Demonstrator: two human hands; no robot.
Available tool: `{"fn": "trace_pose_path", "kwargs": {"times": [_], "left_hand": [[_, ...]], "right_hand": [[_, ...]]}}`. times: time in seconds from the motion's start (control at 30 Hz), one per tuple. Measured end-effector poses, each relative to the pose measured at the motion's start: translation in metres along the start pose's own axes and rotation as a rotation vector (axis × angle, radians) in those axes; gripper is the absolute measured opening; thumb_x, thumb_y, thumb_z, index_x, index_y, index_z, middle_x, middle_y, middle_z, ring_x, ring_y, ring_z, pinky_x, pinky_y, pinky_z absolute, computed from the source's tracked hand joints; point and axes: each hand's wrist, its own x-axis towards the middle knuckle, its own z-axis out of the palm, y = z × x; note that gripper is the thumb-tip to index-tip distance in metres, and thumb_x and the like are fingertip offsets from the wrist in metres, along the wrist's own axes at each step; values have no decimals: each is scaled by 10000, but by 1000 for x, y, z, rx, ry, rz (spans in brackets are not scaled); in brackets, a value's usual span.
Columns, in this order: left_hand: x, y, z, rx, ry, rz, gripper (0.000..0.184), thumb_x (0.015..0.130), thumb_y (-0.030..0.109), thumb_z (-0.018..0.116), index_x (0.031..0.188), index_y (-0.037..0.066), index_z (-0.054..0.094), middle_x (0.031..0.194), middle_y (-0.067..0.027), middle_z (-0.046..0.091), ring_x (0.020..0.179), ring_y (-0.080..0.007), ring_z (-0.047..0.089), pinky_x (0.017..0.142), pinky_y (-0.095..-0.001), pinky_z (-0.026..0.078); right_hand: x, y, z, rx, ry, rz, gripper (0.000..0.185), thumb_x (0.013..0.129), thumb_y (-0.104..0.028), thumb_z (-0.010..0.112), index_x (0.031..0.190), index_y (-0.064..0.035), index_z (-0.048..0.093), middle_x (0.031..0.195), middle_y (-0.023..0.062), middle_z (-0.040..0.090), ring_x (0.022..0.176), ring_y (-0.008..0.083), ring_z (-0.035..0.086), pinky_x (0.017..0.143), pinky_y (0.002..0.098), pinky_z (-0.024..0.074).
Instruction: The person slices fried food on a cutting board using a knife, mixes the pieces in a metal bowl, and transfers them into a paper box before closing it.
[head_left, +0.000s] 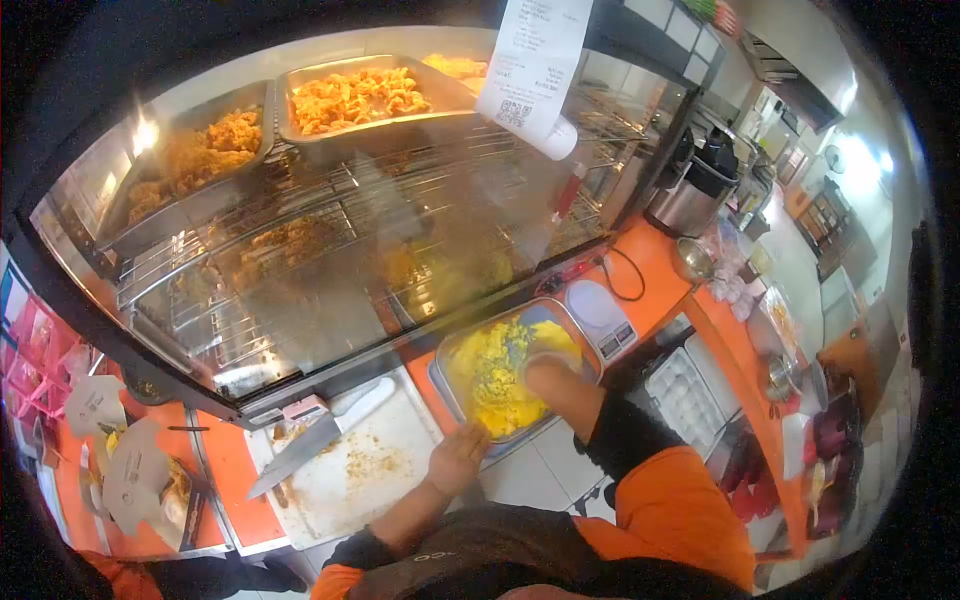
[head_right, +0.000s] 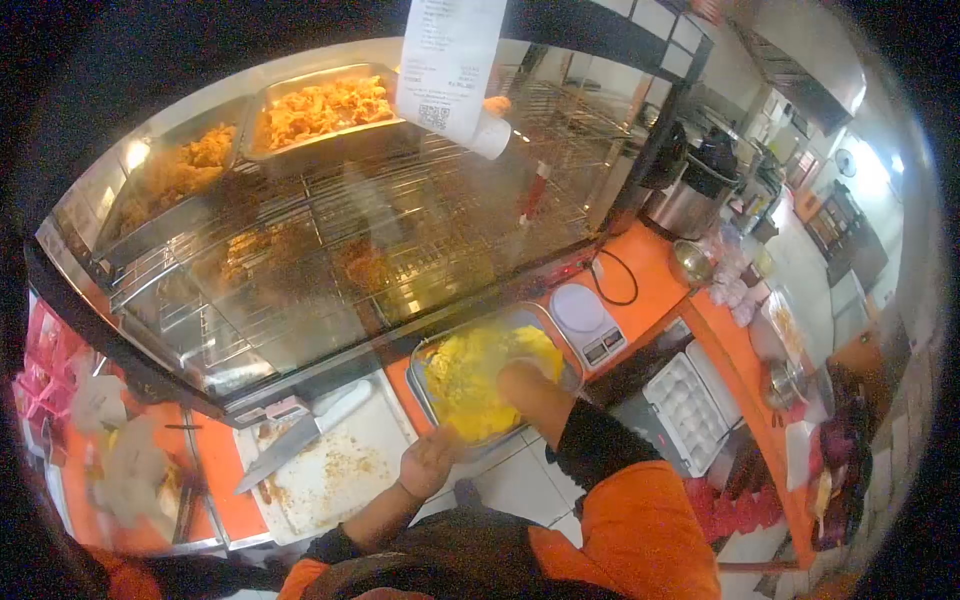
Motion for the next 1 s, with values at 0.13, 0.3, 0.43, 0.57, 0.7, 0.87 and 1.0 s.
{"fn": "trace_pose_path", "kwargs": {"times": [0.13,0.3,0.43,0.57,0.7,0.87,1.0], "left_hand": [[-2,5,9,51,37,38,253,775,120,543,1007,44,606,1055,-110,606,988,-263,587,874,-368,474],[-8,14,17,53,-52,-25,293,757,114,528,1031,29,591,1098,-128,583,1053,-267,557,940,-386,432],[-11,14,15,78,-60,-12,330,765,115,509,1076,23,568,1126,-138,567,1102,-273,526,995,-397,380],[-17,5,24,-50,-248,-114,327,771,140,548,1083,46,576,1190,-138,526,1150,-290,481,1009,-429,348],[-24,8,-32,99,-102,-113,300,772,180,612,1056,83,602,1263,-135,469,1190,-308,435,995,-482,332],[-97,13,-139,362,369,-384,327,729,183,673,1048,133,621,1277,-122,467,1183,-325,434,985,-491,322],[-194,38,-193,597,548,-735,287,692,98,667,979,91,642,1253,-176,490,1199,-365,428,986,-469,330]], "right_hand": [[-25,-43,5,14,-193,-177,379,804,-318,506,1109,-102,564,1106,133,562,983,273,558,832,384,441],[-40,-69,-3,51,-180,-180,389,779,-359,517,1058,-103,609,1043,136,598,918,277,595,783,389,470],[-43,-66,-27,119,-294,-112,728,724,-637,511,1216,-101,534,1259,151,507,1115,276,528,907,367,428],[-20,-41,-2,288,-260,-253,692,743,-583,534,1200,-64,541,1191,137,549,1003,248,556,842,356,447],[0,0,16,728,-311,-384,607,787,-486,578,1148,1,558,1039,120,610,824,208,575,735,340,464],[9,-28,-1,832,-206,-129,554,787,-490,616,1068,-13,583,895,56,618,769,161,552,710,299,447],[-57,-183,-40,986,-109,-506,478,823,-416,599,1121,-47,547,926,66,600,815,171,537,748,290,431]]}}
